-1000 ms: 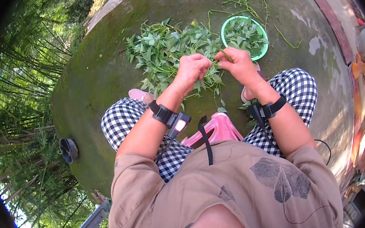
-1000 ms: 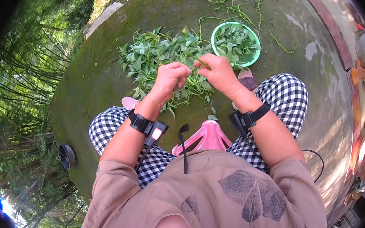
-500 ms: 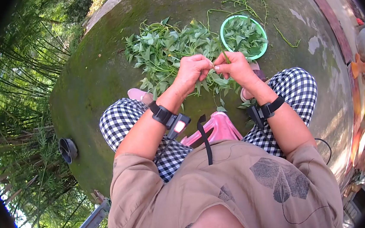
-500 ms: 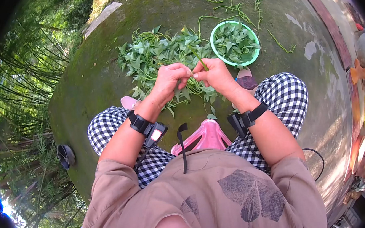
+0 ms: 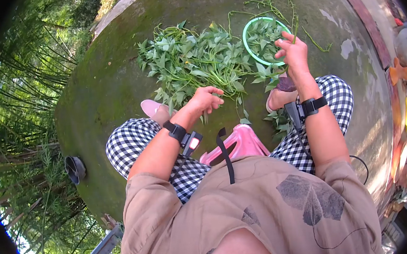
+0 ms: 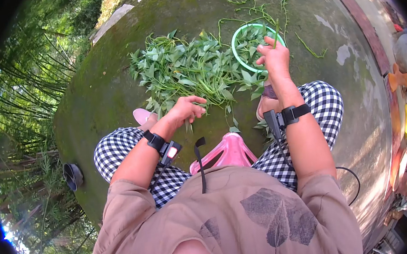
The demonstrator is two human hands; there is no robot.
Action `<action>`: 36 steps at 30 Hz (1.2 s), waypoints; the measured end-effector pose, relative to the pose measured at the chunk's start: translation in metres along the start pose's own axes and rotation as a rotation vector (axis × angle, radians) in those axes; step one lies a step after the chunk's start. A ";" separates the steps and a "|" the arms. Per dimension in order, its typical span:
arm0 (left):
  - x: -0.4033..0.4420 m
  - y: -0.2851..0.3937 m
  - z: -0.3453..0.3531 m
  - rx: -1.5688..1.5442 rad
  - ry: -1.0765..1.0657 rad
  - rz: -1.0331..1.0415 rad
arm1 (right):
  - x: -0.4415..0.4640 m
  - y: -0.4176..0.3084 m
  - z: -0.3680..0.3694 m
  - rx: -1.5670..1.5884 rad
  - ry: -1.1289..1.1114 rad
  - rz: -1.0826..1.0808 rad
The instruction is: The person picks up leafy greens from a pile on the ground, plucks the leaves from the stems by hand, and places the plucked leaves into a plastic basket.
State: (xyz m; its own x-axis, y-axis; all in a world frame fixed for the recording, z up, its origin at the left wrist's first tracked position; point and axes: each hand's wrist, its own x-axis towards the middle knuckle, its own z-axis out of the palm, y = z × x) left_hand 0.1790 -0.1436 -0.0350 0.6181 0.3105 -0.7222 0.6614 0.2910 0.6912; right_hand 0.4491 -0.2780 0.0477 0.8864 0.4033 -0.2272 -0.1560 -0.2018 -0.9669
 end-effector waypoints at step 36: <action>-0.006 0.078 0.026 -1.130 0.183 0.327 | -0.114 0.006 0.067 -0.135 -0.802 0.291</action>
State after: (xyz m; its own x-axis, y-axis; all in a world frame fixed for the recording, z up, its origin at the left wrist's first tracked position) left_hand 0.2380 -0.1460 0.0229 0.5571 0.6162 -0.5567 -0.3224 0.7782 0.5389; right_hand 0.3176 -0.2655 0.0600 0.2354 0.8171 -0.5263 -0.2314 -0.4788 -0.8469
